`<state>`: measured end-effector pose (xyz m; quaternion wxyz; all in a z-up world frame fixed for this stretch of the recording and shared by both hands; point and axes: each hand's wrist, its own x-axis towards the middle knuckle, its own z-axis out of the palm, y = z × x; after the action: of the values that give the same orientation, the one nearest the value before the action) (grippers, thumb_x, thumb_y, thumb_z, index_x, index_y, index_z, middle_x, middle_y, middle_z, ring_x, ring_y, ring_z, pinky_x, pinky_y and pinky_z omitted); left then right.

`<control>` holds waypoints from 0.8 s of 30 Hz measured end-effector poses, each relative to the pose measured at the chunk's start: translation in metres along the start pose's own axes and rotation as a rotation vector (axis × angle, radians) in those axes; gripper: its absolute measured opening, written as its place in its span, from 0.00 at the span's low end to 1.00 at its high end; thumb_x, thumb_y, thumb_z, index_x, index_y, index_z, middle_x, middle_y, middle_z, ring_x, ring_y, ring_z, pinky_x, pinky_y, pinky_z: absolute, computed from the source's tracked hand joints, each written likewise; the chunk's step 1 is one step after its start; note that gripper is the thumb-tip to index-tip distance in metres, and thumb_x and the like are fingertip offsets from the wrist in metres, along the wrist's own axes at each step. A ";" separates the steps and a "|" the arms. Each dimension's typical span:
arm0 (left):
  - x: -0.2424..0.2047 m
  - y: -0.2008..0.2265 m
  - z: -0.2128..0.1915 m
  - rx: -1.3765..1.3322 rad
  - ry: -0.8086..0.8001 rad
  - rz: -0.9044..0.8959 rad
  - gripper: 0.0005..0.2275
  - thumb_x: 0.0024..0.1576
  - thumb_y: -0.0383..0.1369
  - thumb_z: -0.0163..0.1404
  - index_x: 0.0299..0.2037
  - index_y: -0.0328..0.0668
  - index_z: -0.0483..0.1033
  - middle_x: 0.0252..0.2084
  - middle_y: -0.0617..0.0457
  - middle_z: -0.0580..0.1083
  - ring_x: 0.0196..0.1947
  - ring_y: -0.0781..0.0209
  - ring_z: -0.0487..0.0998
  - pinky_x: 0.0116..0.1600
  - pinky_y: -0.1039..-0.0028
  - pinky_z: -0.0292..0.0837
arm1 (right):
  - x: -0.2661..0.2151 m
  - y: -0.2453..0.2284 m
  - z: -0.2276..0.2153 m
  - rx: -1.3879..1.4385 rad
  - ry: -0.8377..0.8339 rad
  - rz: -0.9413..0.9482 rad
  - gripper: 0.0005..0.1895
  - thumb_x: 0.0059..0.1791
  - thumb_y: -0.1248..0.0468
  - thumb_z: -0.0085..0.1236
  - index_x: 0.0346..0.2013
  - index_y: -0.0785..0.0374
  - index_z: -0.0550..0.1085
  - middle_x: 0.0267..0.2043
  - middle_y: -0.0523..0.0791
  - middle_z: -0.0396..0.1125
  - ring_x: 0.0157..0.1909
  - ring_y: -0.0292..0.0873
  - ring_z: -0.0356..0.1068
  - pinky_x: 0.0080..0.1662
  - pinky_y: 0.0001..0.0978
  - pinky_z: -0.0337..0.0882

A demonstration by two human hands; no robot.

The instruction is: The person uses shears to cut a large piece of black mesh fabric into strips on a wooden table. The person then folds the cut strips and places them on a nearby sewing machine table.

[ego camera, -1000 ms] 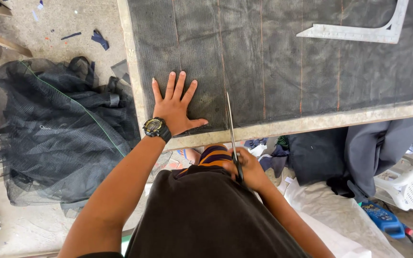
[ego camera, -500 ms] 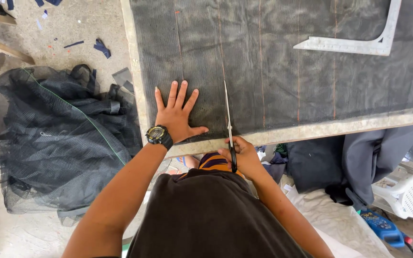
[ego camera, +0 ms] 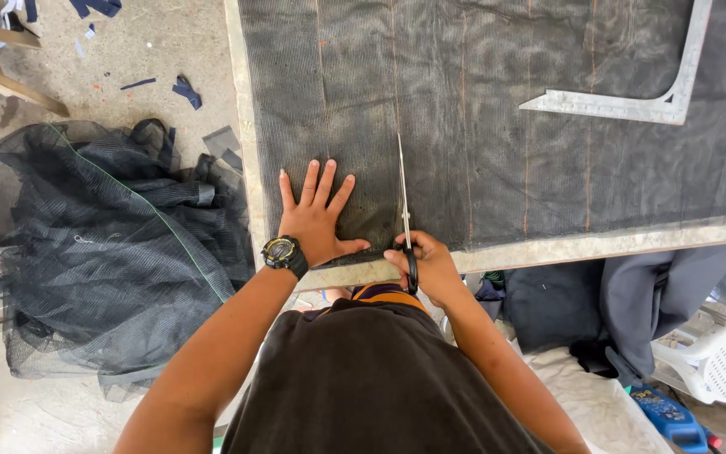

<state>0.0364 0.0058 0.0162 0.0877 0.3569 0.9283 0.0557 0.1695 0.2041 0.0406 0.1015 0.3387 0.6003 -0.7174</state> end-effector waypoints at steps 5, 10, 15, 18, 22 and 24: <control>0.001 0.000 -0.001 0.016 -0.018 0.002 0.53 0.44 0.73 0.46 0.78 0.60 0.41 0.80 0.48 0.38 0.79 0.43 0.32 0.72 0.29 0.24 | 0.021 -0.021 0.006 0.066 -0.019 -0.028 0.21 0.43 0.69 0.71 0.46 0.73 0.72 0.15 0.51 0.63 0.12 0.46 0.68 0.16 0.31 0.68; 0.003 0.000 -0.002 0.017 -0.055 -0.013 0.53 0.44 0.73 0.46 0.78 0.61 0.39 0.80 0.49 0.36 0.79 0.43 0.31 0.72 0.29 0.24 | 0.026 -0.019 0.007 0.008 -0.005 -0.058 0.21 0.43 0.70 0.70 0.46 0.75 0.72 0.15 0.51 0.63 0.12 0.44 0.68 0.17 0.29 0.68; 0.003 0.000 -0.005 0.032 -0.082 -0.011 0.53 0.44 0.74 0.45 0.78 0.61 0.39 0.80 0.49 0.36 0.79 0.43 0.30 0.72 0.29 0.23 | 0.039 -0.039 0.013 0.070 -0.026 -0.046 0.22 0.43 0.69 0.71 0.47 0.73 0.72 0.15 0.52 0.64 0.12 0.46 0.68 0.16 0.31 0.68; 0.004 -0.001 -0.009 0.037 -0.116 -0.012 0.53 0.45 0.74 0.44 0.78 0.60 0.39 0.80 0.48 0.36 0.79 0.43 0.30 0.72 0.29 0.23 | 0.056 -0.051 0.018 0.082 -0.018 -0.043 0.21 0.44 0.67 0.70 0.46 0.73 0.71 0.15 0.52 0.64 0.12 0.46 0.68 0.17 0.32 0.70; 0.006 0.003 -0.016 0.042 -0.148 -0.019 0.52 0.45 0.74 0.43 0.77 0.60 0.39 0.80 0.48 0.36 0.78 0.43 0.30 0.72 0.28 0.23 | 0.065 -0.041 0.013 0.026 -0.012 -0.057 0.20 0.45 0.68 0.70 0.46 0.73 0.71 0.16 0.52 0.64 0.12 0.45 0.68 0.16 0.31 0.69; 0.010 0.007 -0.026 0.065 -0.212 -0.031 0.52 0.44 0.74 0.44 0.76 0.58 0.43 0.79 0.46 0.39 0.78 0.42 0.32 0.69 0.23 0.20 | 0.064 -0.044 0.013 -0.001 0.000 -0.061 0.19 0.45 0.69 0.70 0.45 0.73 0.71 0.15 0.51 0.64 0.12 0.44 0.68 0.16 0.31 0.70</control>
<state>0.0288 0.0166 0.0413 0.1747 0.3492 0.9205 -0.0138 0.0931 0.2200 0.0372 0.0796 0.3204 0.6106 -0.7198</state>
